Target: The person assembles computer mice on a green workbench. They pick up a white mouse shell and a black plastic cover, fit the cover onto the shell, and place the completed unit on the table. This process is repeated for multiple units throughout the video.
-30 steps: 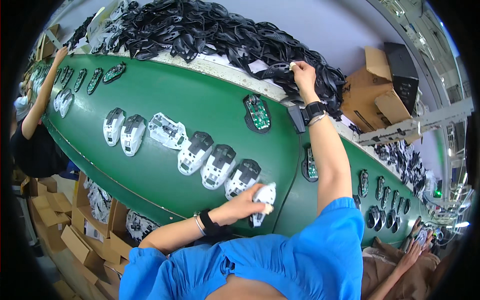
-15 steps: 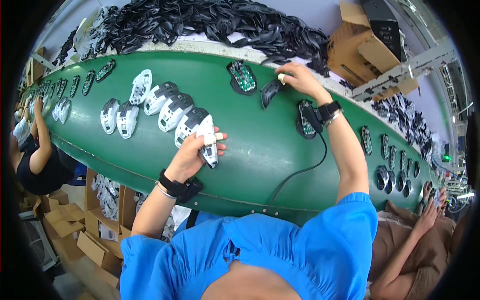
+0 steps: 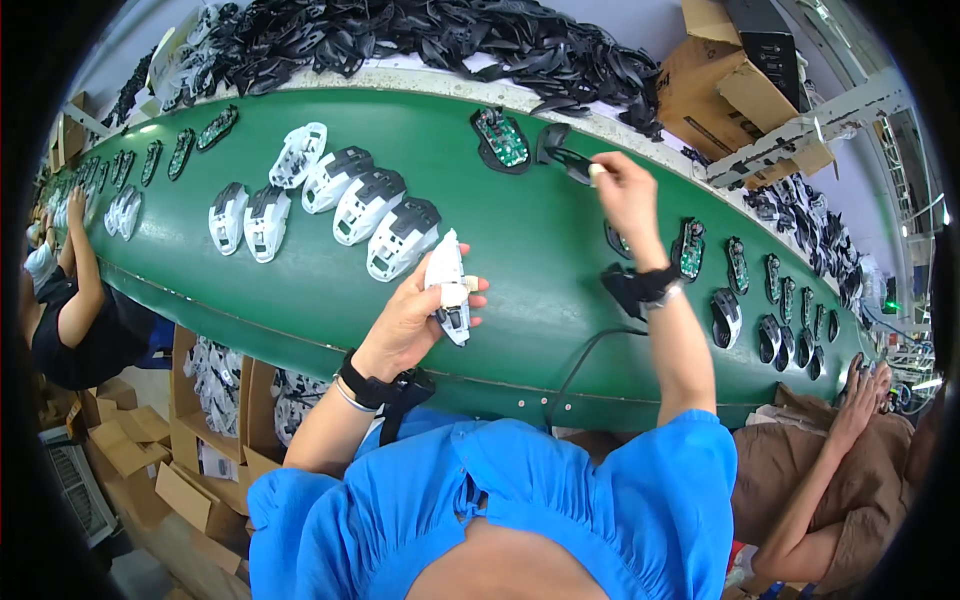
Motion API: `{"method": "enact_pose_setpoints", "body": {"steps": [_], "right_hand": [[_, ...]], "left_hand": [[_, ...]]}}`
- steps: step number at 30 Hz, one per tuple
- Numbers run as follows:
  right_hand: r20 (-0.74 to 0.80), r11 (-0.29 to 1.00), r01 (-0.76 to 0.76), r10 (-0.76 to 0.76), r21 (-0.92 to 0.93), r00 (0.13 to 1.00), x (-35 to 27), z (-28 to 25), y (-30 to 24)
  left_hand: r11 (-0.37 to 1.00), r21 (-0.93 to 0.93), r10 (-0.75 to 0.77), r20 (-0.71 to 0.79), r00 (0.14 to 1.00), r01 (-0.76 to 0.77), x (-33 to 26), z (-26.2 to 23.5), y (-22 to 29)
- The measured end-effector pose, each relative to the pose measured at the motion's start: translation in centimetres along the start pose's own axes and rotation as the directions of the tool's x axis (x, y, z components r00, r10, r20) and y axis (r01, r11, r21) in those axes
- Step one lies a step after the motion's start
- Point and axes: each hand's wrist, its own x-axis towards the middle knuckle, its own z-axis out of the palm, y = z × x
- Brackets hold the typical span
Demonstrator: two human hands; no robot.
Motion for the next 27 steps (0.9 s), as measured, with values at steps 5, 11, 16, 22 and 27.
{"method": "enact_pose_setpoints", "body": {"steps": [5, 11, 16, 22, 27], "right_hand": [[0.841, 0.999, 0.020, 0.031, -0.050, 0.540, -3.0, -5.1, -1.7], [0.297, 0.972, 0.218, -0.182, -0.091, 0.937, -6.0, -2.6, -1.9], [0.184, 0.918, -0.392, 0.396, -0.061, 0.899, -10.5, -1.9, -1.2], [0.252, 0.651, -0.493, 0.432, 0.577, 0.866, -11.9, 0.8, -5.0], [0.319, 0.533, -0.399, 0.239, 0.746, 0.917, -11.5, 0.3, -12.1]], "left_hand": [[0.990, 0.128, -0.050, -0.031, 0.998, 0.053, -0.1, -0.8, -0.9], [0.997, 0.079, -0.005, -0.018, 1.000, 0.006, 1.0, 0.1, -1.3], [0.999, 0.026, -0.042, -0.088, 0.995, 0.045, 1.1, 0.1, -1.2], [0.999, 0.037, 0.044, -0.157, 0.987, -0.039, 1.8, 1.5, -1.6], [0.993, 0.073, 0.101, -0.079, 0.992, -0.095, 1.5, 3.2, -0.6]]}}
